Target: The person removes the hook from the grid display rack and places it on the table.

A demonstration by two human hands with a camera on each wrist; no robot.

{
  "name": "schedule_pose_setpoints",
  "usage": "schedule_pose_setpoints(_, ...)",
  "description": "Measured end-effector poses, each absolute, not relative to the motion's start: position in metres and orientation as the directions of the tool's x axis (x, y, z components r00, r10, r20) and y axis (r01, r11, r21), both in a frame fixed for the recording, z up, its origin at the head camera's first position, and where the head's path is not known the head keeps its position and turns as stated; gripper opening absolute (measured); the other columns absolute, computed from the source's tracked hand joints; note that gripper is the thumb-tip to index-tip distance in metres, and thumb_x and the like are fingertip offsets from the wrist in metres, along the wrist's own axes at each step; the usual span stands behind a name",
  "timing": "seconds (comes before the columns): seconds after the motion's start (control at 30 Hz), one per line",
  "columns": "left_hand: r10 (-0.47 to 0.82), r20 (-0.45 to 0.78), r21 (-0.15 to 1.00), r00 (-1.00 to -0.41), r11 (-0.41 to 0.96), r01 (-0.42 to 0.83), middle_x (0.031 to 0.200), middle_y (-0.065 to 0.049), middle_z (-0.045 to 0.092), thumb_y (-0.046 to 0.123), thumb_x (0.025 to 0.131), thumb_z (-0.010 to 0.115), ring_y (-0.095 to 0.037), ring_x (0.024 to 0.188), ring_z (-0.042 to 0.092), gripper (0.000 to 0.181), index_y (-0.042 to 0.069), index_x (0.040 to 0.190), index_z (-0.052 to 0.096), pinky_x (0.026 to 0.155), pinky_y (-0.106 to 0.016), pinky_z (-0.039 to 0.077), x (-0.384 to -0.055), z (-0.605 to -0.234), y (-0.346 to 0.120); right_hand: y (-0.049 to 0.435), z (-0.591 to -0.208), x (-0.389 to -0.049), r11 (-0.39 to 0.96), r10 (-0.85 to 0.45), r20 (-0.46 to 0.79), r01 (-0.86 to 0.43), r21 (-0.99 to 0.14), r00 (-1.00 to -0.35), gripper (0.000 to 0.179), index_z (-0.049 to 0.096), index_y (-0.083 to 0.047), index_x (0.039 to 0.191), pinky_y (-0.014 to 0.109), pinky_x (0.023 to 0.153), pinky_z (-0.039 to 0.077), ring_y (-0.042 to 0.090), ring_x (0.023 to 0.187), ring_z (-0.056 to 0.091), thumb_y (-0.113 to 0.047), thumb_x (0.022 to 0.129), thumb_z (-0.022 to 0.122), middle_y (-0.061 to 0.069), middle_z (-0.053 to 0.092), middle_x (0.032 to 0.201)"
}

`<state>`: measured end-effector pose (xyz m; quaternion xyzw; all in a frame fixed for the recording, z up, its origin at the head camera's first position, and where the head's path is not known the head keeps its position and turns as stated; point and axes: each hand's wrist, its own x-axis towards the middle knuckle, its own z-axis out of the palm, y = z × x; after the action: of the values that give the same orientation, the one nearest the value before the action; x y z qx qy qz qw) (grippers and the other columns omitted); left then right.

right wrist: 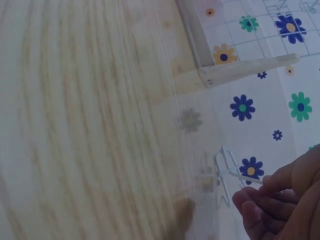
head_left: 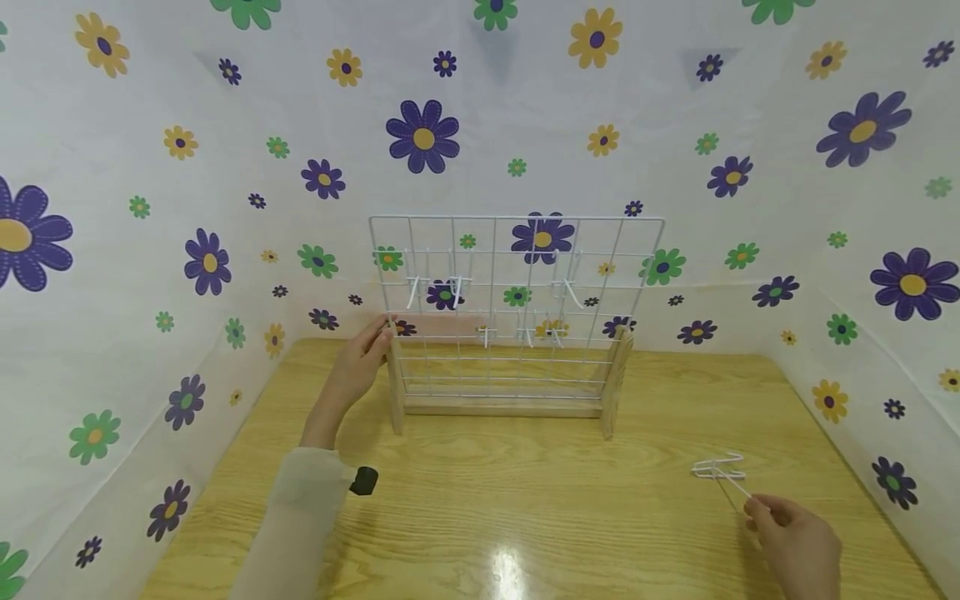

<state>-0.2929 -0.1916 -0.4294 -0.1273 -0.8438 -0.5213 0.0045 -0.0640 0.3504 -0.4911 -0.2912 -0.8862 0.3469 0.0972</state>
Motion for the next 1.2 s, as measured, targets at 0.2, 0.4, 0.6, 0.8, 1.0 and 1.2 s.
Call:
schedule_pose_setpoints(0.2, 0.209, 0.137, 0.88, -0.968, 0.422, 0.216, 0.17, -0.011, 0.022, 0.047, 0.112, 0.036, -0.04, 0.147, 0.038, 0.064, 0.014, 0.165, 0.025, 0.114, -0.05, 0.045, -0.293, -0.43, -0.192, 0.354, -0.491, -0.061, 0.634, 0.554, -0.04, 0.453, -0.627, -0.831, 0.038, 0.069, 0.016, 0.111, 0.029, 0.051, 0.051, 0.014, 0.058, 0.066, -0.02, 0.102, 0.061, 0.014, 0.075, 0.078)
schedule_pose_setpoints(0.4, 0.208, 0.128, 0.883, -0.97, 0.421, 0.207, 0.17, -0.01, 0.021, 0.048, 0.112, 0.036, -0.039, 0.148, 0.037, 0.064, 0.015, 0.166, 0.025, 0.115, -0.05, 0.044, -0.293, -0.43, -0.193, 0.358, -0.493, -0.057, 0.711, 0.508, -0.006, 0.424, -0.562, -0.861, 0.034, 0.071, 0.013, 0.105, 0.039, 0.058, 0.052, 0.023, 0.064, 0.067, -0.02, 0.101, 0.063, 0.014, 0.075, 0.079)
schedule_pose_setpoints(0.6, 0.21, 0.129, 0.882, -0.969, 0.423, 0.209, 0.17, -0.011, 0.021, 0.048, 0.112, 0.036, -0.04, 0.147, 0.039, 0.064, 0.014, 0.166, 0.025, 0.114, -0.05, 0.044, -0.293, -0.43, -0.193, 0.36, -0.494, -0.056, 0.721, 0.511, -0.072, 0.473, -0.506, -0.856, 0.035, 0.069, 0.011, 0.108, 0.041, 0.06, 0.052, 0.033, 0.075, 0.067, -0.023, 0.1, 0.065, 0.019, 0.072, 0.085)
schedule_pose_setpoints(0.8, 0.205, 0.132, 0.886, -0.97, 0.415, 0.209, 0.17, -0.01, 0.023, 0.046, 0.112, 0.037, -0.038, 0.147, 0.039, 0.063, 0.014, 0.165, 0.026, 0.114, -0.049, 0.046, -0.293, -0.43, -0.193, 0.361, -0.496, -0.055, 0.714, 0.52, -0.153, 0.526, -0.462, -0.841, 0.037, 0.069, 0.007, 0.109, 0.042, 0.061, 0.05, 0.03, 0.078, 0.065, -0.028, 0.1, 0.066, 0.014, 0.07, 0.086)
schedule_pose_setpoints(1.0, 0.209, 0.147, 0.883, -0.967, 0.412, 0.223, 0.169, -0.012, 0.025, 0.047, 0.112, 0.038, -0.041, 0.145, 0.041, 0.063, 0.014, 0.165, 0.027, 0.112, -0.049, 0.047, -0.294, -0.43, -0.193, 0.362, -0.499, -0.055, 0.733, 0.492, -0.156, 0.504, -0.456, -0.856, 0.034, 0.07, 0.008, 0.106, 0.05, 0.066, 0.053, 0.04, 0.083, 0.067, -0.025, 0.097, 0.068, 0.022, 0.072, 0.093)
schedule_pose_setpoints(1.2, 0.216, 0.155, 0.887, -0.964, 0.399, 0.232, 0.168, -0.013, 0.026, 0.046, 0.112, 0.038, -0.041, 0.145, 0.041, 0.064, 0.013, 0.165, 0.027, 0.113, -0.049, 0.046, -0.294, -0.43, -0.192, 0.366, -0.5, -0.053, 0.756, 0.446, -0.197, 0.486, -0.438, -0.873, 0.037, 0.069, 0.009, 0.108, 0.055, 0.07, 0.054, 0.047, 0.09, 0.066, -0.027, 0.097, 0.067, 0.027, 0.071, 0.101)
